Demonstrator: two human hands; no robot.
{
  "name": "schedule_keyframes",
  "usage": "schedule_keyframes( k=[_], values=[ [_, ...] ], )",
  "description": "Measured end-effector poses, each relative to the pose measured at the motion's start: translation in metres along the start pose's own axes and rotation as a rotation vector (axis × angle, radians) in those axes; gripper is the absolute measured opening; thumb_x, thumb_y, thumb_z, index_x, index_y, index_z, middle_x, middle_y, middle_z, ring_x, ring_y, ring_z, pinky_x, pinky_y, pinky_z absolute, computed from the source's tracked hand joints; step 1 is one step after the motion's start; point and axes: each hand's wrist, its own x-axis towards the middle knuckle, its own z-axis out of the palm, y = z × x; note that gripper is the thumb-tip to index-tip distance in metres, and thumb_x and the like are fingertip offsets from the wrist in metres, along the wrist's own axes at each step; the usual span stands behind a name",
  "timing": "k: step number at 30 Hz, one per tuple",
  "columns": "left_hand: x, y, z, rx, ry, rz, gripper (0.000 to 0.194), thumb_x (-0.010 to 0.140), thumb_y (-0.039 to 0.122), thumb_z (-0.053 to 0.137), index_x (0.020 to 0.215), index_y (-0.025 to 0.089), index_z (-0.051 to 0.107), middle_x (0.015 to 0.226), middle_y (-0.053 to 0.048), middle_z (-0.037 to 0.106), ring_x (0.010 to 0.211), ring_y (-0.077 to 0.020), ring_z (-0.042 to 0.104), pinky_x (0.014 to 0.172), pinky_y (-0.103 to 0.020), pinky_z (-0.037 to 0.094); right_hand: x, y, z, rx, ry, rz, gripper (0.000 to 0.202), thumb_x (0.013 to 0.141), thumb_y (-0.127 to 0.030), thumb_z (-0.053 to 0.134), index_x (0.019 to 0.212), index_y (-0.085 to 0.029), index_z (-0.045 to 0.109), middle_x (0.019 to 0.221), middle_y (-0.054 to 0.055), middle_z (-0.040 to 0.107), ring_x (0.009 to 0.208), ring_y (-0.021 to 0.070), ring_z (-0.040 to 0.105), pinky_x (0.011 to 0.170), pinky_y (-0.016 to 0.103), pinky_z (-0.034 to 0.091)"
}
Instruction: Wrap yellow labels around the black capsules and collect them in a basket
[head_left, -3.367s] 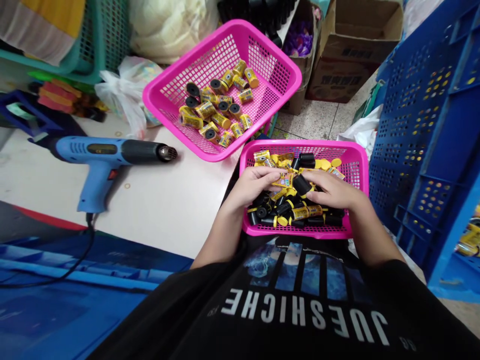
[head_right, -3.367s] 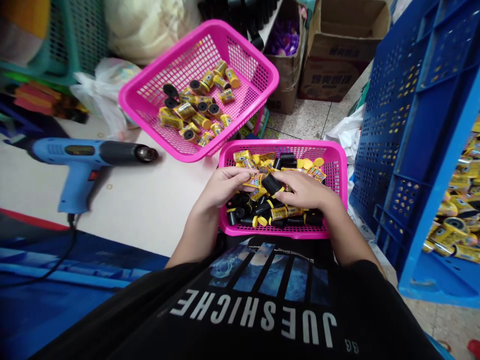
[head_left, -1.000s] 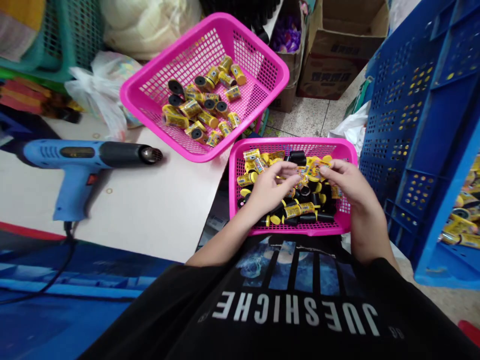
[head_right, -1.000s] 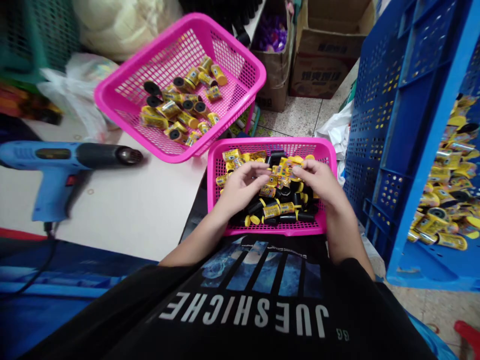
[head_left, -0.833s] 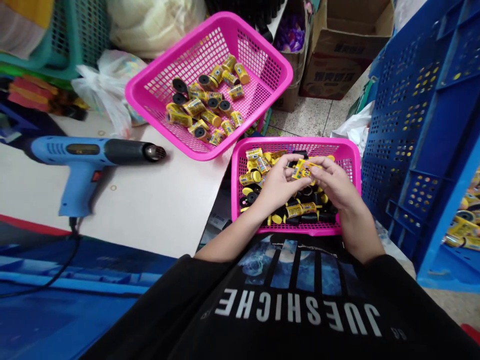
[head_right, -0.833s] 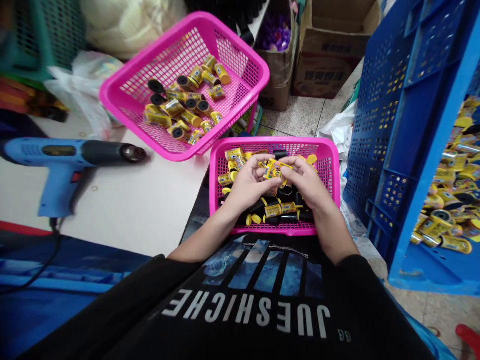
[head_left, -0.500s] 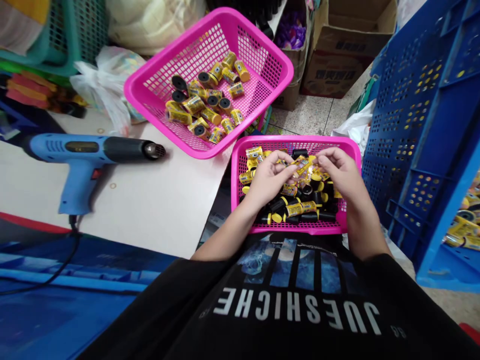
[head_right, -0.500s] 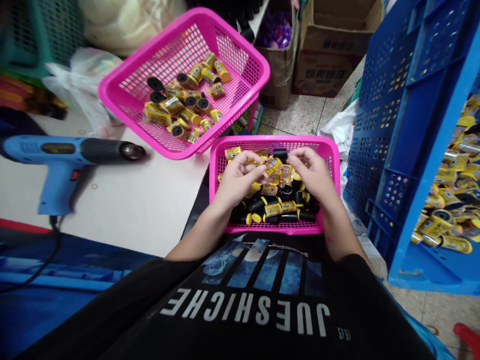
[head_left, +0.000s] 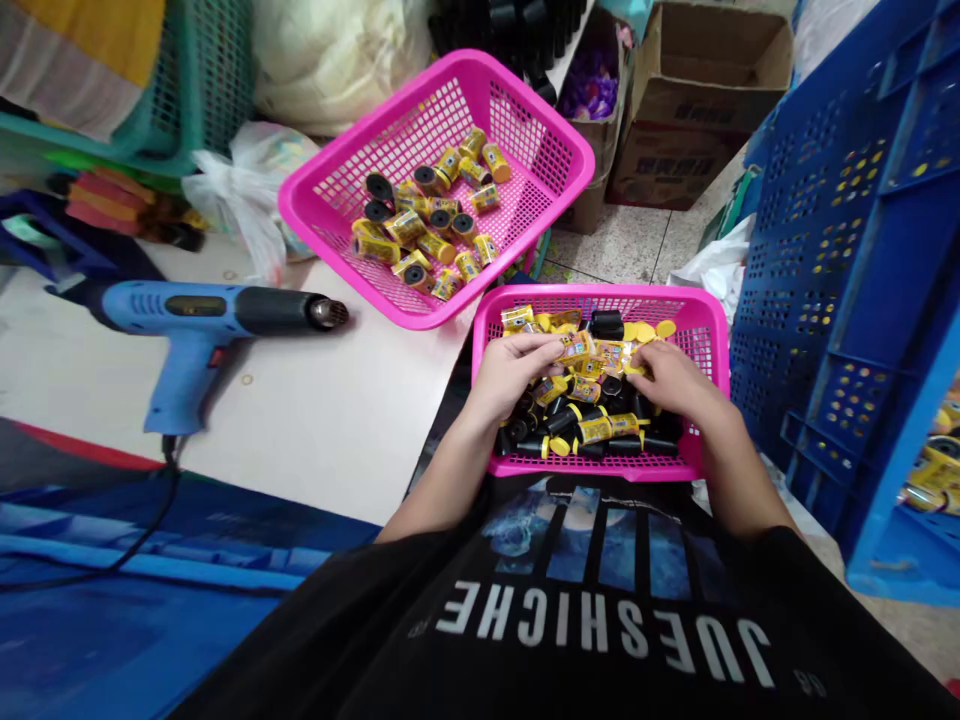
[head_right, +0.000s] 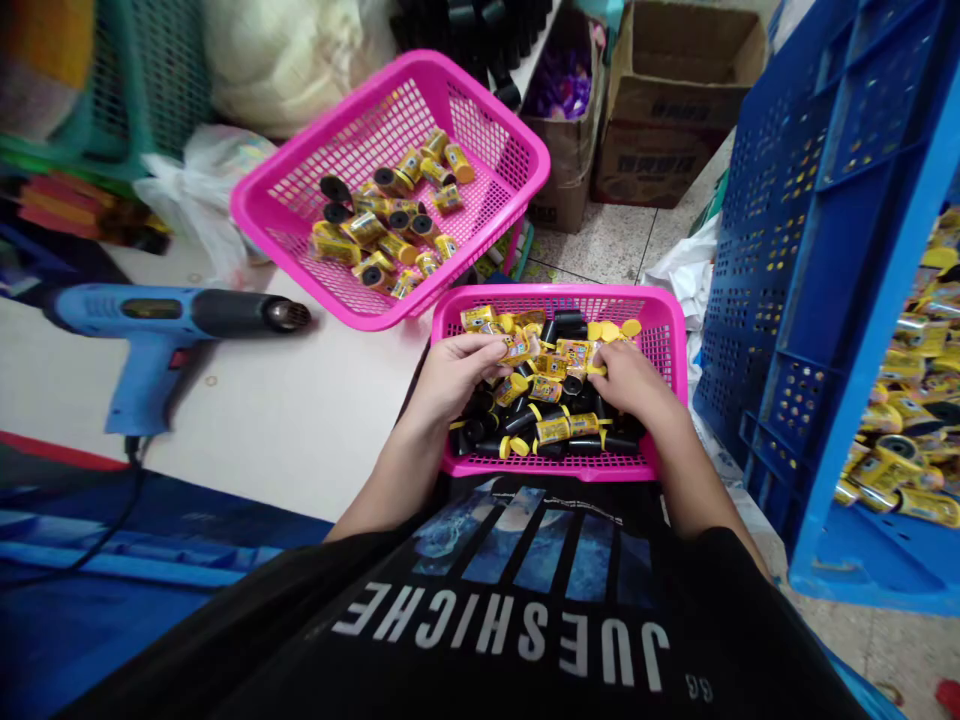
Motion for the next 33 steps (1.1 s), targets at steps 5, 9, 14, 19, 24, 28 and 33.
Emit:
schedule_keyframes(
  k=[5,9,14,19,24,28,33],
  values=[
    [-0.002,0.000,-0.003,-0.034,0.006,-0.010,0.038,0.062,0.045,0.094,0.087,0.019,0.084,0.084,-0.003,0.081,0.066,-0.0110,0.073,0.067,-0.021,0.062,-0.001,0.001,-0.001,0.233,0.023,0.007,0.026,0.082,-0.022,0.070,0.108,-0.018,0.066,0.102,0.011,0.074,0.088,0.0263,0.069,0.087,0.045,0.055],
    [-0.003,-0.002,-0.003,-0.034,-0.011,-0.021,0.039,0.062,0.046,0.094,0.088,0.018,0.084,0.087,-0.004,0.081,0.067,-0.0122,0.073,0.067,-0.022,0.063,-0.012,-0.007,-0.016,0.788,0.373,0.009,0.035,0.086,-0.040,0.071,0.117,-0.024,0.066,0.106,0.006,0.075,0.094,0.0228,0.071,0.090,0.043,0.059],
    [-0.007,0.001,0.007,-0.043,-0.062,-0.021,0.040,0.062,0.046,0.094,0.089,0.019,0.084,0.092,-0.006,0.082,0.077,-0.0167,0.076,0.069,-0.026,0.064,-0.022,-0.040,-0.029,1.280,0.369,-0.098,0.045,0.077,-0.051,0.083,0.110,-0.027,0.064,0.103,0.002,0.077,0.094,0.0182,0.074,0.084,0.033,0.062],
    [-0.010,0.005,0.010,-0.052,-0.074,-0.012,0.045,0.063,0.050,0.093,0.093,0.018,0.084,0.098,-0.010,0.082,0.087,-0.0231,0.077,0.073,-0.032,0.065,-0.020,-0.050,-0.022,1.302,0.223,-0.105,0.041,0.078,-0.047,0.084,0.107,-0.026,0.064,0.095,0.001,0.078,0.090,0.0174,0.076,0.082,0.030,0.061],
    [-0.013,0.004,0.007,-0.013,-0.115,0.018,0.039,0.071,0.048,0.089,0.098,0.021,0.084,0.106,-0.009,0.082,0.089,-0.0205,0.077,0.072,-0.027,0.065,-0.019,-0.043,-0.015,1.139,0.199,-0.121,0.042,0.078,-0.050,0.083,0.107,-0.024,0.069,0.100,0.004,0.079,0.093,0.0194,0.075,0.085,0.034,0.059],
    [-0.016,0.004,0.011,0.015,-0.180,0.029,0.037,0.075,0.046,0.086,0.103,0.023,0.083,0.104,-0.007,0.081,0.087,-0.0175,0.076,0.074,-0.026,0.064,-0.019,-0.045,-0.009,0.973,0.297,-0.134,0.044,0.075,-0.049,0.086,0.109,-0.025,0.072,0.101,0.005,0.078,0.088,0.0212,0.072,0.085,0.041,0.058],
    [-0.019,0.002,0.022,-0.007,-0.260,0.053,0.041,0.072,0.041,0.089,0.108,0.023,0.079,0.102,-0.003,0.078,0.079,-0.0144,0.073,0.072,-0.027,0.064,-0.015,-0.056,-0.001,0.994,0.368,-0.287,0.047,0.070,-0.054,0.089,0.106,-0.028,0.071,0.118,0.006,0.072,0.114,0.0270,0.066,0.097,0.044,0.055]
  ],
)
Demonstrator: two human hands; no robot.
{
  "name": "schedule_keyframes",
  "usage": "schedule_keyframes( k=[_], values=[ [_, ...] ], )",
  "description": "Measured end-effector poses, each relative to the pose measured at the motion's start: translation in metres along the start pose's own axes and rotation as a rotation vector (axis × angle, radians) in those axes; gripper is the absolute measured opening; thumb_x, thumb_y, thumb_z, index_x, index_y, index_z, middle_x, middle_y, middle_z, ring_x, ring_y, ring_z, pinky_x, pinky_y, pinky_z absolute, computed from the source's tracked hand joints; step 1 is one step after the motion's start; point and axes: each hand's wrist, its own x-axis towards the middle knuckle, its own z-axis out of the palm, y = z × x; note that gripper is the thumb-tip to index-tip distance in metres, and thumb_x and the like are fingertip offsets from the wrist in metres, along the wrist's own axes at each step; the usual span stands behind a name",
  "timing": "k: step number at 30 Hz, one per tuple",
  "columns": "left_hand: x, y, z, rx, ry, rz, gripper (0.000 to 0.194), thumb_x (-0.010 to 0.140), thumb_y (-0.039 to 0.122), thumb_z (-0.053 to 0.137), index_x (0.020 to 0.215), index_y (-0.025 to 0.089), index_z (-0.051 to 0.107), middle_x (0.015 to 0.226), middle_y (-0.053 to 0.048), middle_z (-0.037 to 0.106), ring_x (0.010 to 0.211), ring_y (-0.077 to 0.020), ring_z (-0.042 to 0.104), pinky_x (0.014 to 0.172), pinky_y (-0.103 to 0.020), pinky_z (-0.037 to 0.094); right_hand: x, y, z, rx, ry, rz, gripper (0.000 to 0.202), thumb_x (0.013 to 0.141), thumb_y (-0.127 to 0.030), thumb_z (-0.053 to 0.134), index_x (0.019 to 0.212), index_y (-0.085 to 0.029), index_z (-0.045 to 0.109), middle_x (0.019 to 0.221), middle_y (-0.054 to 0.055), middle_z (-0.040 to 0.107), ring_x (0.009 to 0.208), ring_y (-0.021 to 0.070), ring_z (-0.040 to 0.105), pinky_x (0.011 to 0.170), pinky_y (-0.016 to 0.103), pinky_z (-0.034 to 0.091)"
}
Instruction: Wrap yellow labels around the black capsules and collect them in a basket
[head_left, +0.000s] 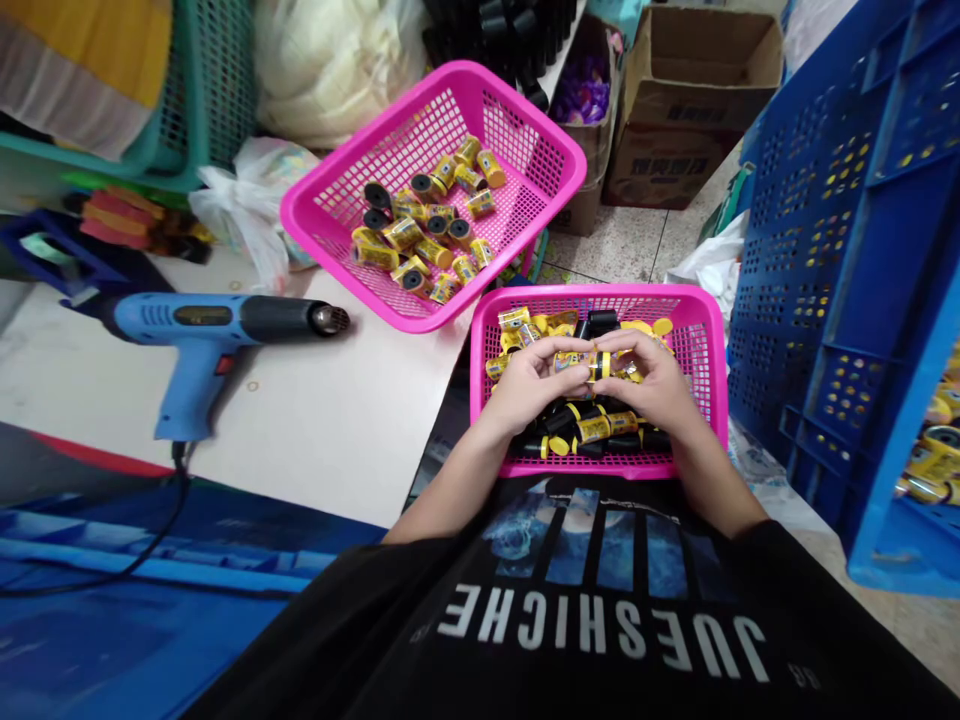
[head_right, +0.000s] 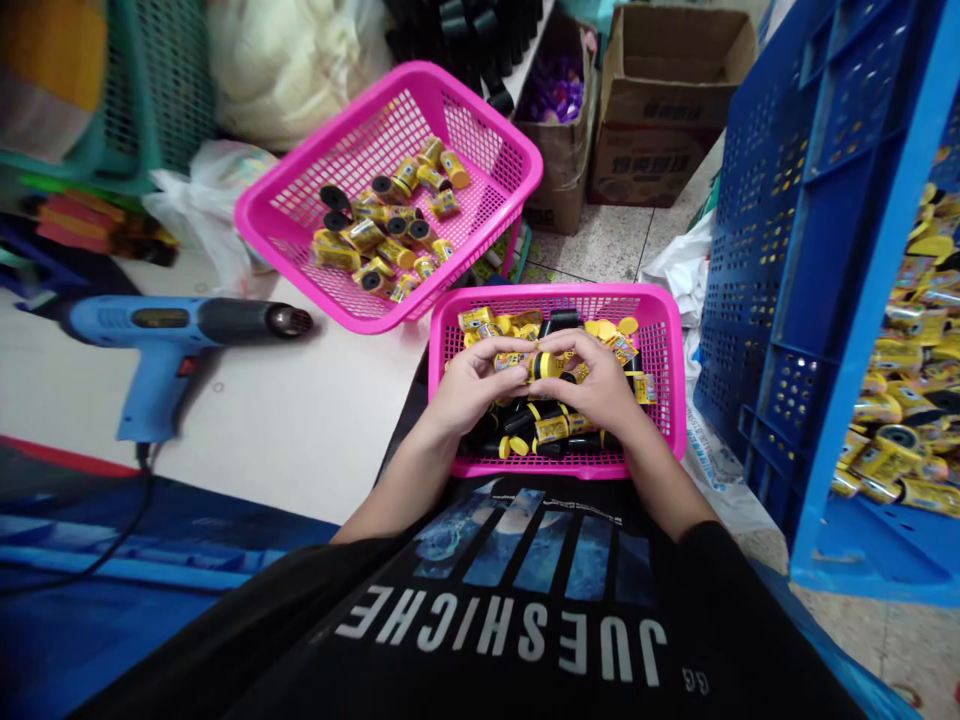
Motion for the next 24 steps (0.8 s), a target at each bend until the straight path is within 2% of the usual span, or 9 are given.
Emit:
schedule_keyframes(
  k=[2,4,6,8,13,19,22,24],
  values=[
    [0.001,-0.002,0.003,0.002,0.006,0.021,0.040,0.070,0.038,0.091,0.104,0.022,0.078,0.100,-0.002,0.077,0.073,-0.0125,0.071,0.071,-0.027,0.062,0.000,0.002,0.008,0.234,-0.019,0.082,0.048,0.082,-0.063,0.075,0.116,-0.031,0.067,0.125,0.005,0.069,0.121,0.0259,0.064,0.100,0.044,0.054],
    [0.002,-0.003,0.005,0.010,0.003,0.059,0.039,0.070,0.036,0.091,0.104,0.022,0.077,0.105,-0.003,0.076,0.080,-0.0143,0.072,0.077,-0.029,0.061,0.000,0.005,0.016,0.456,-0.052,0.235,0.047,0.094,-0.067,0.057,0.125,-0.032,0.063,0.128,0.005,0.068,0.120,0.0244,0.065,0.100,0.044,0.056],
    [0.003,-0.003,0.006,0.035,-0.013,0.115,0.039,0.069,0.034,0.091,0.104,0.022,0.078,0.112,-0.005,0.077,0.096,-0.0188,0.073,0.088,-0.032,0.059,-0.001,0.007,0.024,0.581,-0.094,0.347,0.050,0.097,-0.068,0.050,0.127,-0.031,0.063,0.127,0.006,0.069,0.117,0.0246,0.066,0.096,0.044,0.058],
    [0.004,-0.003,0.007,0.073,-0.020,0.155,0.039,0.068,0.034,0.092,0.103,0.022,0.080,0.113,-0.006,0.078,0.106,-0.0220,0.072,0.097,-0.035,0.056,-0.002,0.010,0.031,0.620,-0.102,0.354,0.052,0.095,-0.069,0.052,0.126,-0.028,0.064,0.128,0.006,0.068,0.117,0.0256,0.066,0.095,0.043,0.059],
    [0.003,0.002,0.007,0.185,0.007,0.166,0.040,0.066,0.035,0.092,0.102,0.022,0.082,0.109,-0.006,0.080,0.106,-0.0240,0.072,0.100,-0.037,0.053,-0.005,0.016,0.037,0.559,-0.024,0.262,0.060,0.090,-0.075,0.054,0.125,-0.027,0.064,0.126,0.007,0.068,0.119,0.0263,0.065,0.097,0.041,0.057],
    [0.002,0.006,0.013,0.262,0.023,0.174,0.036,0.067,0.036,0.091,0.099,0.022,0.082,0.105,-0.006,0.081,0.102,-0.0239,0.073,0.097,-0.035,0.055,-0.007,0.023,0.032,0.393,-0.043,0.229,0.069,0.088,-0.081,0.049,0.126,-0.026,0.063,0.129,0.008,0.066,0.122,0.0276,0.064,0.096,0.040,0.057],
    [0.002,0.003,0.015,0.246,0.022,0.184,0.037,0.067,0.037,0.092,0.100,0.023,0.082,0.106,-0.006,0.080,0.103,-0.0236,0.072,0.097,-0.035,0.054,-0.006,0.024,0.027,0.301,-0.032,0.197,0.075,0.087,-0.086,0.043,0.126,-0.025,0.062,0.129,0.009,0.065,0.123,0.0276,0.063,0.101,0.041,0.055],
    [0.002,-0.004,0.016,0.209,0.018,0.187,0.037,0.068,0.037,0.091,0.101,0.023,0.081,0.107,-0.005,0.080,0.102,-0.0226,0.072,0.095,-0.033,0.054,-0.006,0.021,0.024,0.268,-0.044,0.153,0.071,0.089,-0.083,0.043,0.126,-0.026,0.062,0.130,0.008,0.065,0.126,0.0268,0.061,0.108,0.042,0.050]
  ],
)
